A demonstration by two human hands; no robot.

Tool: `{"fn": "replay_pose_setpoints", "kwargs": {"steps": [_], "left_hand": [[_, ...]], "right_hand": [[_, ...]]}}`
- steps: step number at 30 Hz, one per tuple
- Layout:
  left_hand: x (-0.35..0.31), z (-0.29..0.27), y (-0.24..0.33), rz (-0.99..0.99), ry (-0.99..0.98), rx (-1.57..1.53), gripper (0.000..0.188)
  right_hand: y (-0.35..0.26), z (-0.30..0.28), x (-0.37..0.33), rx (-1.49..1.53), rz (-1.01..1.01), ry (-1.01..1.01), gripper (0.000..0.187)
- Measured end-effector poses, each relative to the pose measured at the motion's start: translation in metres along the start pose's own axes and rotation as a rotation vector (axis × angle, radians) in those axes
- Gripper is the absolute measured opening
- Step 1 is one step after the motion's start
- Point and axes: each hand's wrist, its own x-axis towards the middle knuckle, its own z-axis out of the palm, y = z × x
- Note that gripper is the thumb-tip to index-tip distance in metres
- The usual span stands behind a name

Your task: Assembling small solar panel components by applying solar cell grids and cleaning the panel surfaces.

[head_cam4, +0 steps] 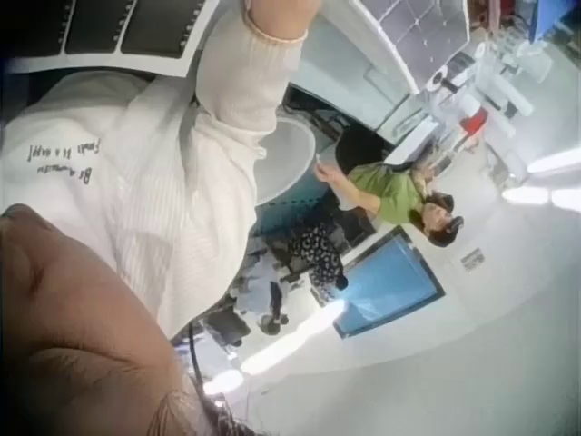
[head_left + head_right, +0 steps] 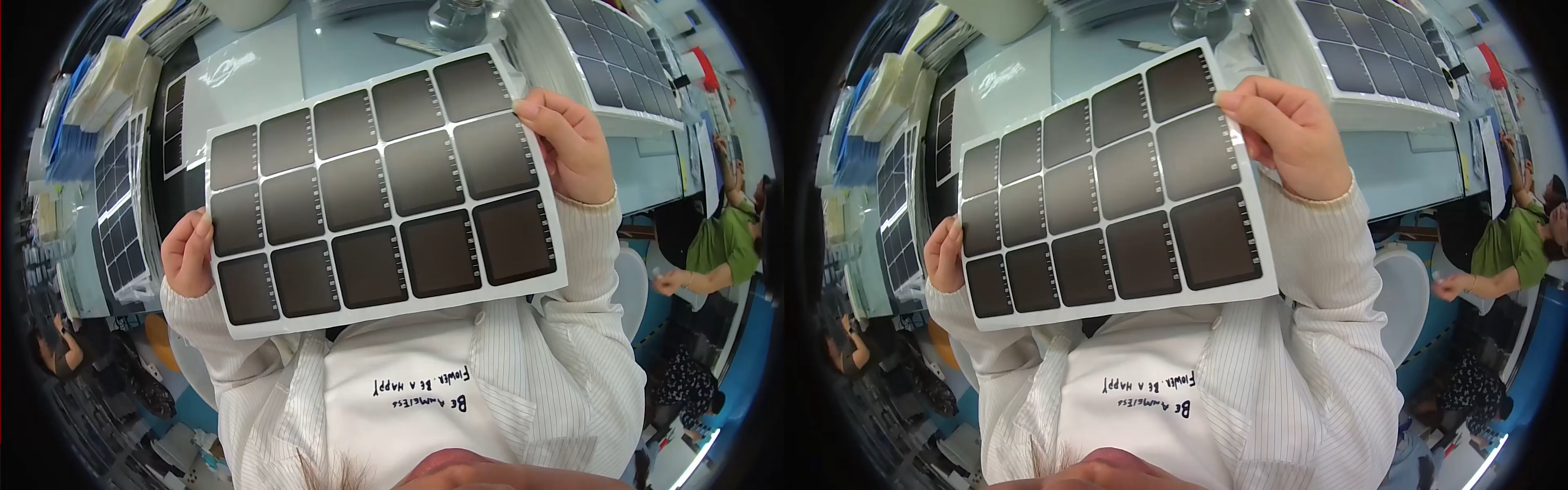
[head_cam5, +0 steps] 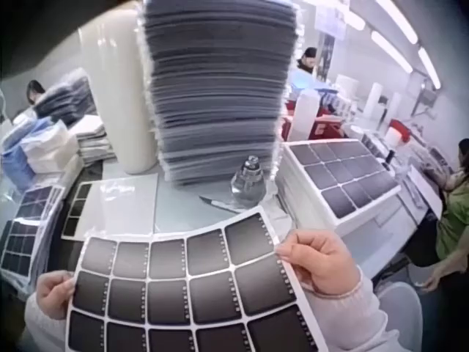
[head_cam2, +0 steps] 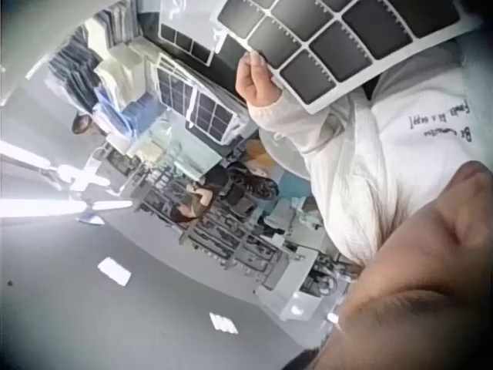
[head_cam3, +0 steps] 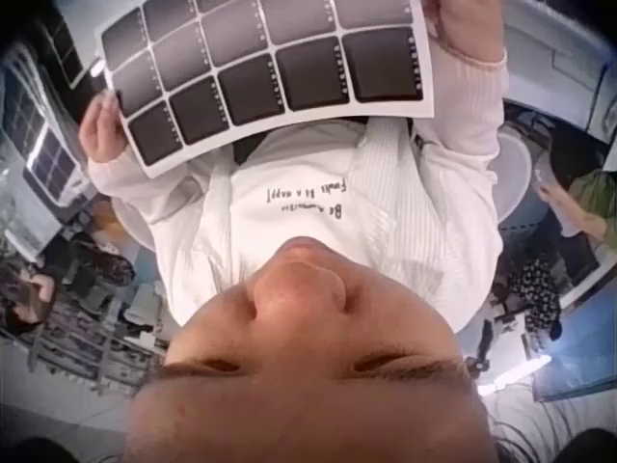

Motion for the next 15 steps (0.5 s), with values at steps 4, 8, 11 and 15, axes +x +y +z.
{"fn": "replay_pose_setpoints", "kwargs": {"steps": [4, 8, 11, 15], "left_hand": [[-0.001, 0.006, 0.006, -0.092, 0.044, -0.018, 0.028], [-0.002, 0.013, 0.015, -0.081, 0.029, -0.004, 0.027], [-0.002, 0.015, 0.016, -0.135, 0.01, -0.023, 0.026], [-0.002, 0.011, 0.014, -0.151, -0.011, -0.03, 0.024]], "right_hand": [[-0.002, -0.003, -0.002, 0.038, -0.001, 0.008, 0.014], [0.002, -0.002, -0.001, 0.033, -0.035, 0.097, 0.018], [0.002, -0.005, -0.003, 0.093, -0.003, 0.062, 0.017], [-0.001, -0.004, -0.005, 0.112, 0.028, 0.106, 0.014]]}}
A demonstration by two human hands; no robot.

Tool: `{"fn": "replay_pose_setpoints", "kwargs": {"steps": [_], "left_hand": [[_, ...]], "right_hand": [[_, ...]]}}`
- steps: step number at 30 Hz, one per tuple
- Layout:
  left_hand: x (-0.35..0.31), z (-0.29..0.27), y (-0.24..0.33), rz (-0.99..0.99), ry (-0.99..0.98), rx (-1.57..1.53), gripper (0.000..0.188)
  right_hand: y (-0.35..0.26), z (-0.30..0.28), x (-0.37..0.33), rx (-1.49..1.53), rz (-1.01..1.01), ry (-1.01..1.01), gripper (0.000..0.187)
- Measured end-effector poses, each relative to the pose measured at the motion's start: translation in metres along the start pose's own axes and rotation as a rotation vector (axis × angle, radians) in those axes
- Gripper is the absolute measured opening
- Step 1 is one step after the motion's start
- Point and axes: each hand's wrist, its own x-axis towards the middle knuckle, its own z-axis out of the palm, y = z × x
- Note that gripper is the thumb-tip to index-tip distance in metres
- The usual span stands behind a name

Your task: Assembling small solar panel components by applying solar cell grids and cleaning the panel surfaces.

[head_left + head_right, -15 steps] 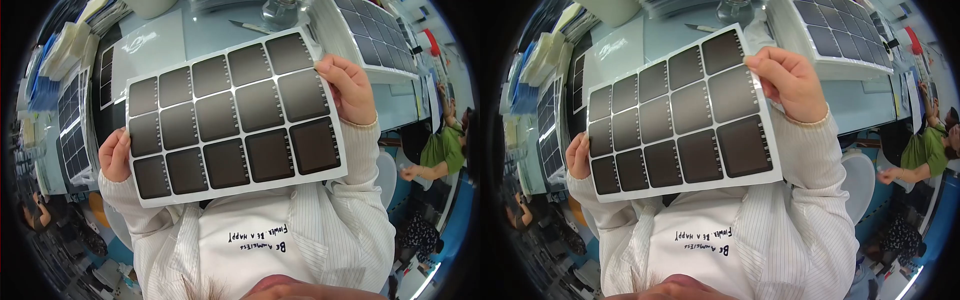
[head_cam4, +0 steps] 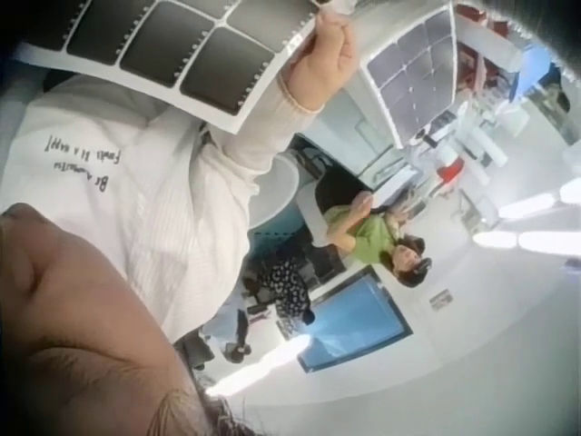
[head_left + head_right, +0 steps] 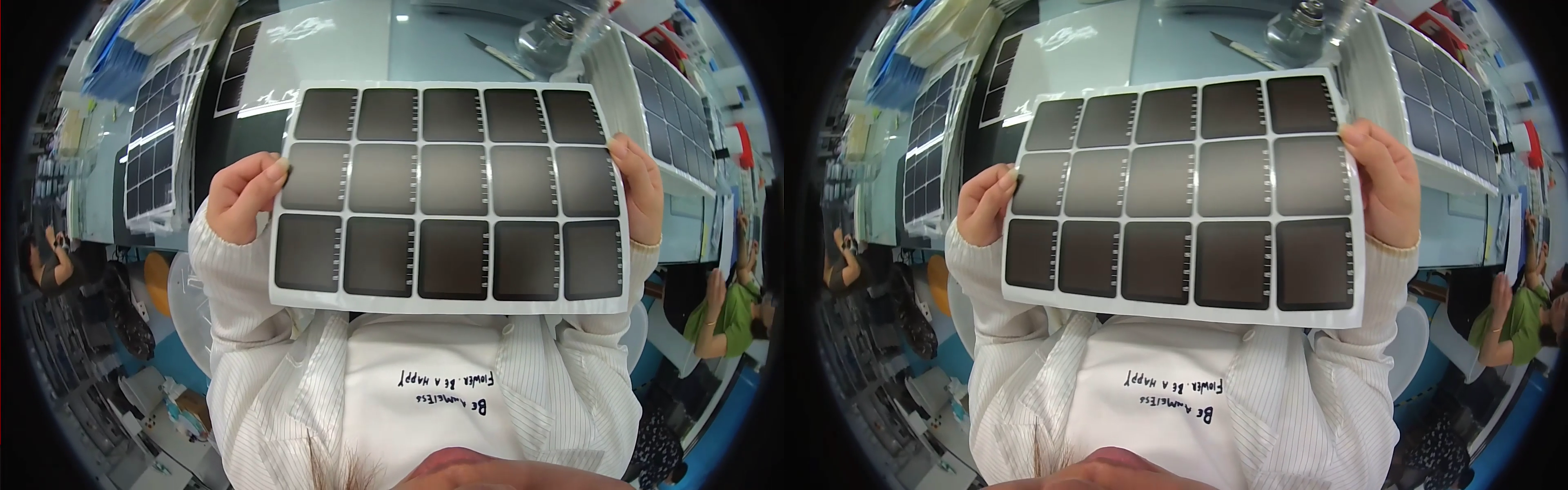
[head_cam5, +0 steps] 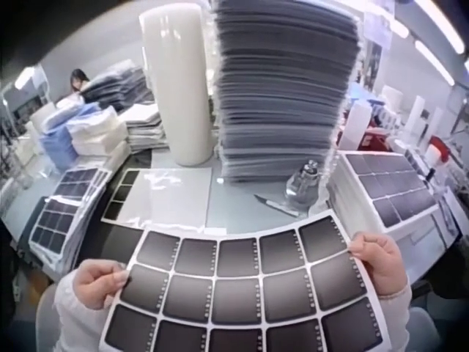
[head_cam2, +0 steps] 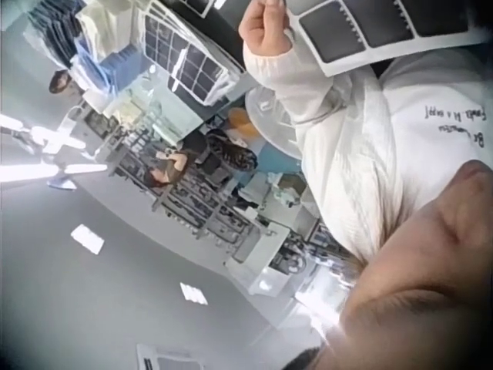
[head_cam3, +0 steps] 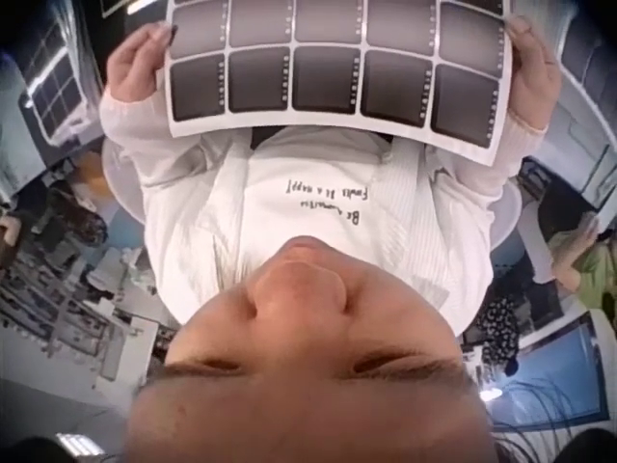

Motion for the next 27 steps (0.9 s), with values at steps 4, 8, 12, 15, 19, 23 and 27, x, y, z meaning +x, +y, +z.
{"fn": "replay_pose_setpoints", "kwargs": {"steps": [4, 8, 12, 15, 19, 23, 27], "left_hand": [[-0.001, 0.002, 0.0, -0.003, 0.03, 0.076, 0.026], [-0.001, 0.002, 0.002, -0.013, 0.019, 0.068, 0.026], [0.001, 0.003, 0.003, 0.021, 0.007, 0.085, 0.027], [-0.002, 0.005, 0.005, 0.118, 0.004, 0.106, 0.026], [-0.002, 0.007, 0.013, 0.383, 0.049, 0.251, 0.023], [-0.001, 0.014, 0.03, 0.653, 0.145, 0.502, 0.019], [0.001, 0.022, 0.044, 0.768, 0.238, 0.603, 0.018]], "right_hand": [[0.005, 0.007, -0.003, -0.115, -0.102, 0.111, 0.015], [0.005, 0.009, -0.003, -0.143, -0.118, 0.138, 0.016], [-0.002, 0.004, 0.0, -0.113, -0.088, 0.113, 0.016], [-0.008, 0.002, -0.002, -0.11, -0.106, 0.007, 0.016], [-0.014, 0.003, -0.009, -0.362, -0.383, -0.009, 0.017], [-0.022, 0.0, -0.01, -0.552, -0.649, 0.031, 0.017], [-0.029, -0.003, -0.008, -0.58, -0.791, 0.083, 0.016]]}}
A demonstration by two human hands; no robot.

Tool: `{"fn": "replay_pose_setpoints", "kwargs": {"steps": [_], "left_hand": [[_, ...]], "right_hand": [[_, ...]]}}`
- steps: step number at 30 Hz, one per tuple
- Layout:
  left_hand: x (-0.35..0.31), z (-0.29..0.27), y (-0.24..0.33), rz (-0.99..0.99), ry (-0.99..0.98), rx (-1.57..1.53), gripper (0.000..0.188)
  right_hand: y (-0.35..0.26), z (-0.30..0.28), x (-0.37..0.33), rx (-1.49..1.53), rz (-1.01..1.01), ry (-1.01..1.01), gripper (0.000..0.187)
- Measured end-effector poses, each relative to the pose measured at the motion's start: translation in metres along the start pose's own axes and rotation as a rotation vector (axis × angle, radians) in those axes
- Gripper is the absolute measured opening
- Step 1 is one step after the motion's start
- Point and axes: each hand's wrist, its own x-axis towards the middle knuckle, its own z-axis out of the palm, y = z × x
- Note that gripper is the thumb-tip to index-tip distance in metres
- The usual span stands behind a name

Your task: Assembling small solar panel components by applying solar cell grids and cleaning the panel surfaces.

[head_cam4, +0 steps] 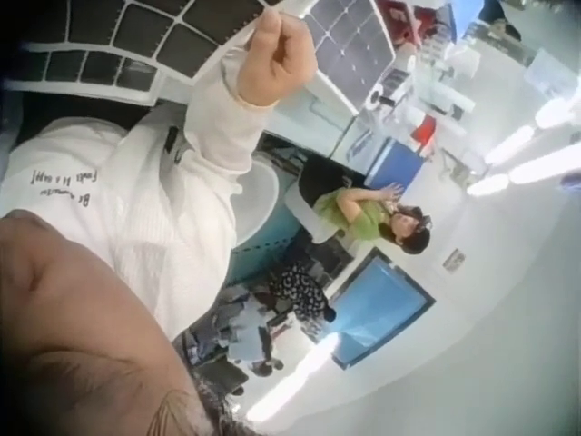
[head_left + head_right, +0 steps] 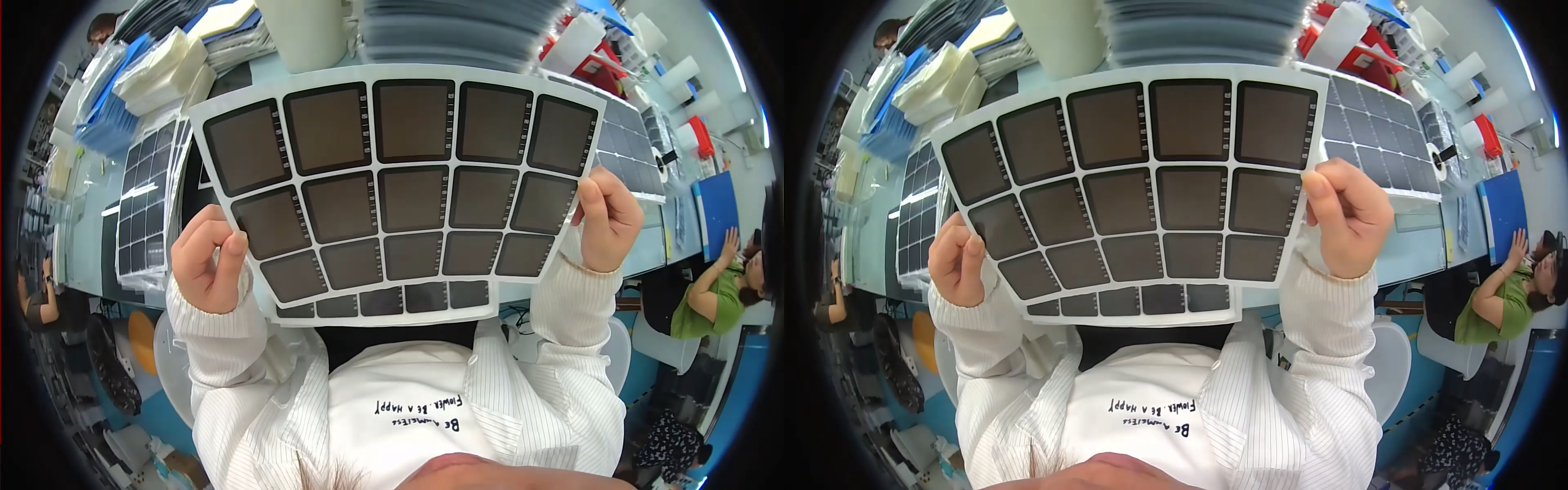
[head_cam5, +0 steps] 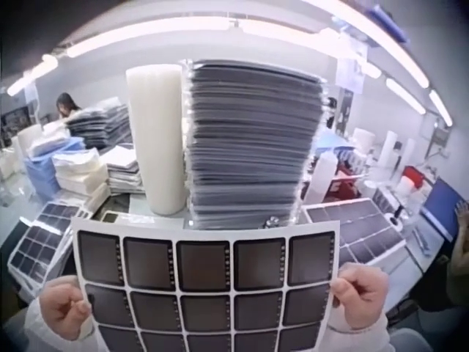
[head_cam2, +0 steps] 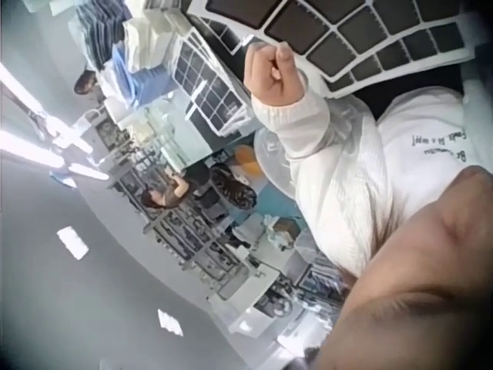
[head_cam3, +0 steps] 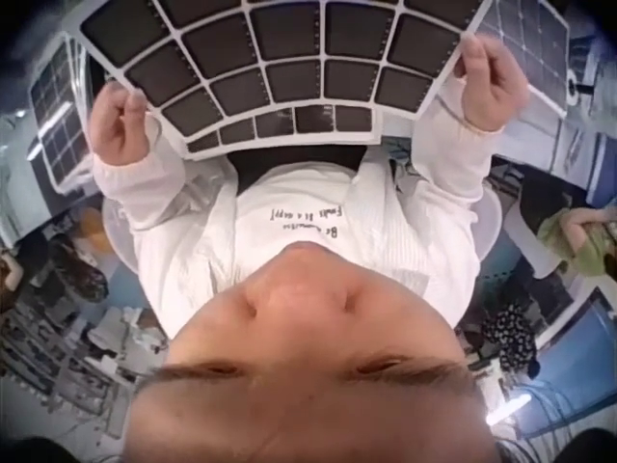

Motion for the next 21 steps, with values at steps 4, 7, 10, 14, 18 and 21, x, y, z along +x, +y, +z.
{"fn": "replay_pose_setpoints", "kwargs": {"steps": [4, 7, 10, 14, 18, 21], "left_hand": [[0.012, 0.001, 0.002, 0.05, 0.013, 0.028, 0.017], [0.025, 0.003, 0.003, 0.101, 0.005, 0.018, 0.018], [0.043, 0.004, 0.008, 0.156, -0.011, 0.026, 0.018], [0.068, 0.014, 0.014, 0.214, -0.03, 0.016, 0.018], [0.094, 0.039, 0.023, 0.22, -0.092, -0.015, 0.016], [0.121, 0.082, 0.036, 0.11, -0.174, -0.054, 0.019]], "right_hand": [[-0.007, -0.006, 0.007, -0.027, -0.059, 0.045, 0.015], [-0.011, -0.012, 0.013, -0.044, -0.06, 0.082, 0.015], [-0.014, -0.022, 0.021, -0.062, -0.066, 0.132, 0.014], [-0.015, -0.041, 0.032, -0.11, -0.075, 0.181, 0.013], [-0.011, -0.064, 0.042, -0.162, 0.025, 0.226, 0.015], [0.002, -0.103, 0.058, -0.214, 0.114, 0.209, 0.017]]}}
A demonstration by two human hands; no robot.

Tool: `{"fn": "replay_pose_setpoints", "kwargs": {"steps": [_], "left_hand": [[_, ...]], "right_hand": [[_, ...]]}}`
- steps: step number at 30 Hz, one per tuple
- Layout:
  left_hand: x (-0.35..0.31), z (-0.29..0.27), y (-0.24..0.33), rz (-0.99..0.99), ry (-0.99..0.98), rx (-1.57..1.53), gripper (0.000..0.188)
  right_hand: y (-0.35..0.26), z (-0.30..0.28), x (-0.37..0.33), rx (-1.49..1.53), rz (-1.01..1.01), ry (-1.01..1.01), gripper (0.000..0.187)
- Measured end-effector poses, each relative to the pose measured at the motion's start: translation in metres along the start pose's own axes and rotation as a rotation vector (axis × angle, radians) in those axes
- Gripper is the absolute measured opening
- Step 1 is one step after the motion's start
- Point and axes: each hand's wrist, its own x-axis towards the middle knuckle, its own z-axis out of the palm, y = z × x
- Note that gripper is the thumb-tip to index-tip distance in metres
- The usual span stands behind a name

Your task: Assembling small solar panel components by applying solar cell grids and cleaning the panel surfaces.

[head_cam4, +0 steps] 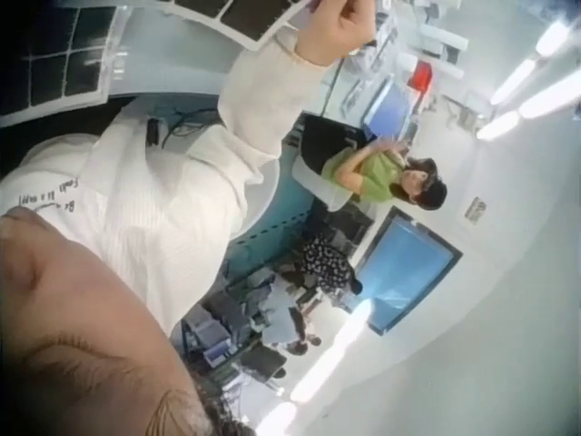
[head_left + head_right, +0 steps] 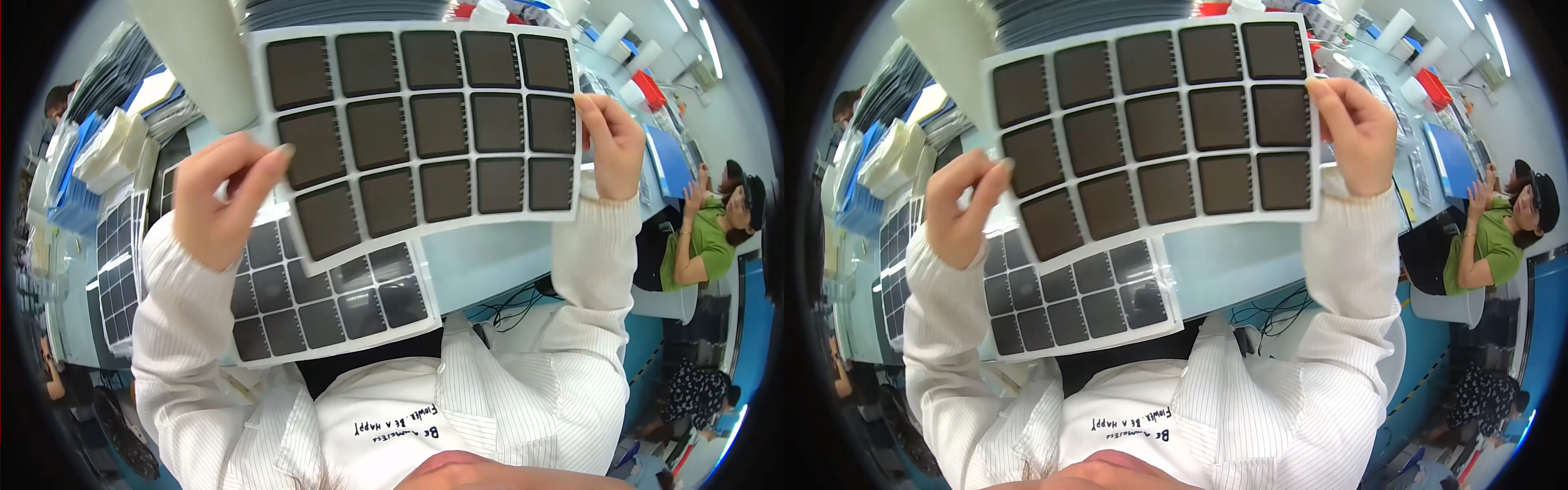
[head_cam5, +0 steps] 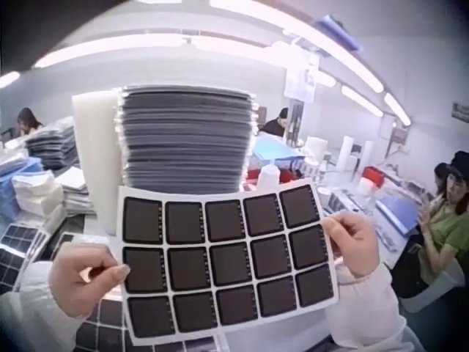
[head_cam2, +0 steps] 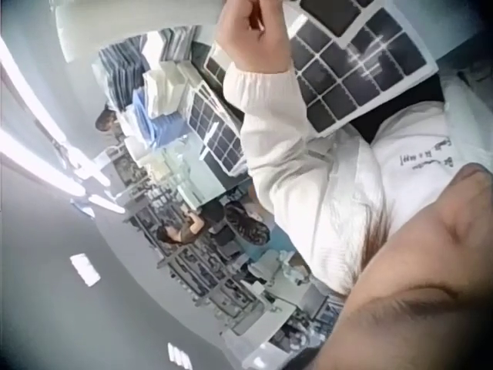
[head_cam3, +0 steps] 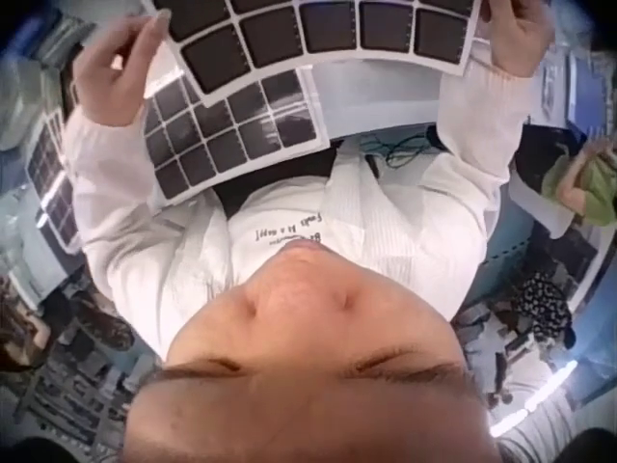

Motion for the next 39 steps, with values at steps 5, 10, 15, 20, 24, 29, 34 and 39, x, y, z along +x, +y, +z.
{"fn": "replay_pose_setpoints", "kwargs": {"steps": [5, 10, 15, 20, 24, 29, 34, 39], "left_hand": [[0.068, 0.079, -0.002, -0.2, -0.193, -0.207, 0.029], [0.111, 0.161, -0.01, -0.266, -0.217, -0.21, 0.034], [0.121, 0.197, -0.013, -0.394, -0.312, -0.227, 0.033], [0.102, 0.176, -0.011, -0.34, -0.334, -0.171, 0.039], [0.068, 0.144, -0.012, -0.222, -0.504, 0.026, 0.035], [0.024, 0.115, -0.034, 0.109, -0.501, 0.261, 0.031], [0.002, 0.113, -0.042, 0.144, -0.467, 0.21, 0.038], [-0.009, 0.114, -0.047, 0.023, -0.483, 0.167, 0.042]], "right_hand": [[0.054, -0.063, 0.056, -0.267, 0.085, -0.084, 0.021], [0.112, -0.107, 0.089, -0.427, 0.138, -0.118, 0.027], [0.147, -0.118, 0.104, -0.677, 0.092, -0.145, 0.031], [0.163, -0.115, 0.107, -0.61, 0.106, -0.213, 0.031], [0.178, -0.118, 0.106, -0.514, 0.124, -0.197, 0.029], [0.183, -0.117, 0.106, -0.476, 0.14, -0.221, 0.028], [0.178, -0.132, 0.103, -0.714, 0.154, -0.211, 0.03], [0.121, -0.139, 0.074, -0.49, 0.236, -0.108, 0.027]]}}
